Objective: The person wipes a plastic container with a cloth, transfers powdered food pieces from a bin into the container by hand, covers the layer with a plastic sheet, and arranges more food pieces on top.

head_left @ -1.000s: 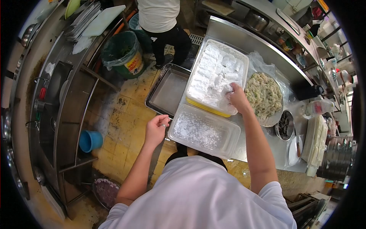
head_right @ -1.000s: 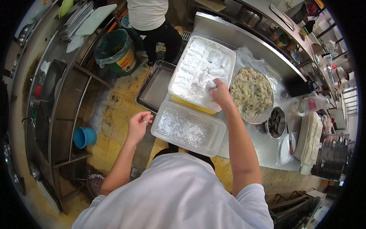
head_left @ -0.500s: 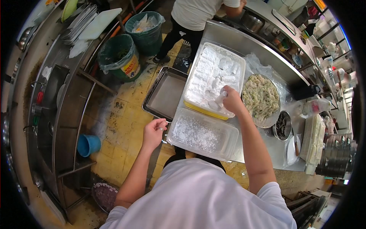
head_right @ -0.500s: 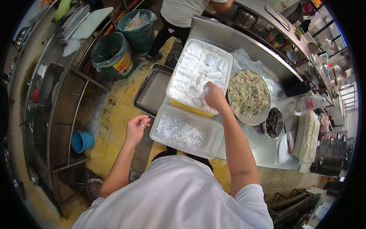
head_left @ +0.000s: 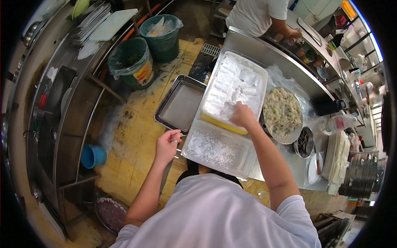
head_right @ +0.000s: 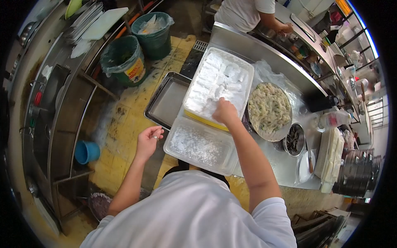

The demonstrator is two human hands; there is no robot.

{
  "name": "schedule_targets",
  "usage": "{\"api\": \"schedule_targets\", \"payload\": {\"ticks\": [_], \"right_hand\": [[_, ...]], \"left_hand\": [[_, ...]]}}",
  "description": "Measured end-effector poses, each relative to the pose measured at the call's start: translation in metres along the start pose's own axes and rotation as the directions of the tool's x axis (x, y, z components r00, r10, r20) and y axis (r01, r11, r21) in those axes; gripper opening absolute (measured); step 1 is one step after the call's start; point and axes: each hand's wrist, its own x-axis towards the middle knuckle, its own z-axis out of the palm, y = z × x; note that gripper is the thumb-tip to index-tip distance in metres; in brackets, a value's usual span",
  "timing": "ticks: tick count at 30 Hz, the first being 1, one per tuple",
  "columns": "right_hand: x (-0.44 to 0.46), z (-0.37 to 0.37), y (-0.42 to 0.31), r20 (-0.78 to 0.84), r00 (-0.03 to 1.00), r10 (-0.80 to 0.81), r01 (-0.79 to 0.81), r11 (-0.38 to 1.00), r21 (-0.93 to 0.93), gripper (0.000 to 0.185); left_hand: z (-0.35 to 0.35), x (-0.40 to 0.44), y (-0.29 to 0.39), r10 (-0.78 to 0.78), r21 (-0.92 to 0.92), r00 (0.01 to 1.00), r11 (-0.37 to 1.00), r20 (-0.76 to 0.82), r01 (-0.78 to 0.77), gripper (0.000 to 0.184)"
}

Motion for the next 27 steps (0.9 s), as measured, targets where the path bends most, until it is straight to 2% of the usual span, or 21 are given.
{"api": "schedule_targets", "payload": {"ticks": [3,4,7,8,9,11,12,14,17,18,21,27], "right_hand": [[-0.010,-0.025,0.004,0.002,1.000,-0.017,0.017,0.994,0.112,0.052],[-0.017,-0.034,0.003,-0.044,0.999,-0.022,0.029,0.984,0.177,0.051],[-0.049,-0.053,-0.015,-0.004,0.997,-0.079,0.074,0.904,0.421,0.054],[-0.065,-0.051,-0.022,0.022,0.986,-0.163,0.133,0.872,0.471,0.057],[-0.080,-0.047,-0.036,0.099,0.977,-0.187,0.107,0.841,0.530,0.059],[-0.099,-0.015,-0.054,0.143,0.934,-0.326,0.217,0.840,0.497,0.060],[-0.114,-0.005,-0.067,0.098,0.928,-0.359,0.266,0.825,0.499,0.062],[-0.116,0.045,-0.077,0.031,0.898,-0.439,0.379,0.806,0.454,0.064],[-0.115,0.086,-0.083,0.078,0.841,-0.536,0.452,0.774,0.444,0.066],[-0.116,0.086,-0.083,0.039,0.820,-0.571,0.502,0.750,0.430,0.055],[-0.112,0.084,-0.081,0.084,0.801,-0.593,0.523,0.760,0.386,0.046],[-0.104,0.098,-0.076,0.065,0.766,-0.639,0.567,0.720,0.400,0.044]], "left_hand": [[-0.001,-0.003,0.003,-0.019,0.018,1.000,1.000,-0.001,0.019,0.022],[-0.002,-0.005,0.002,-0.017,0.021,1.000,1.000,-0.008,0.017,0.022],[-0.007,-0.010,-0.007,-0.047,0.092,0.998,0.995,-0.031,0.050,0.021],[-0.008,-0.011,-0.012,-0.063,0.125,0.997,0.990,-0.037,0.067,0.021],[-0.008,-0.012,-0.016,-0.092,0.217,0.996,0.972,-0.017,0.094,0.022],[-0.007,-0.014,-0.022,-0.152,0.393,0.988,0.910,0.016,0.134,0.023],[-0.003,-0.017,-0.028,-0.091,0.406,0.996,0.911,0.016,0.077,0.024],[0.004,-0.019,-0.032,-0.089,0.428,0.996,0.901,0.021,0.072,0.023],[0.010,-0.023,-0.031,-0.082,0.445,0.997,0.893,0.017,0.065,0.018],[0.010,-0.024,-0.031,-0.076,0.447,0.997,0.892,0.015,0.061,0.016],[0.009,-0.023,-0.040,-0.067,0.358,0.998,0.932,0.020,0.055,0.014],[0.008,-0.024,-0.038,-0.154,0.246,0.988,0.958,0.011,0.147,0.018]]}}
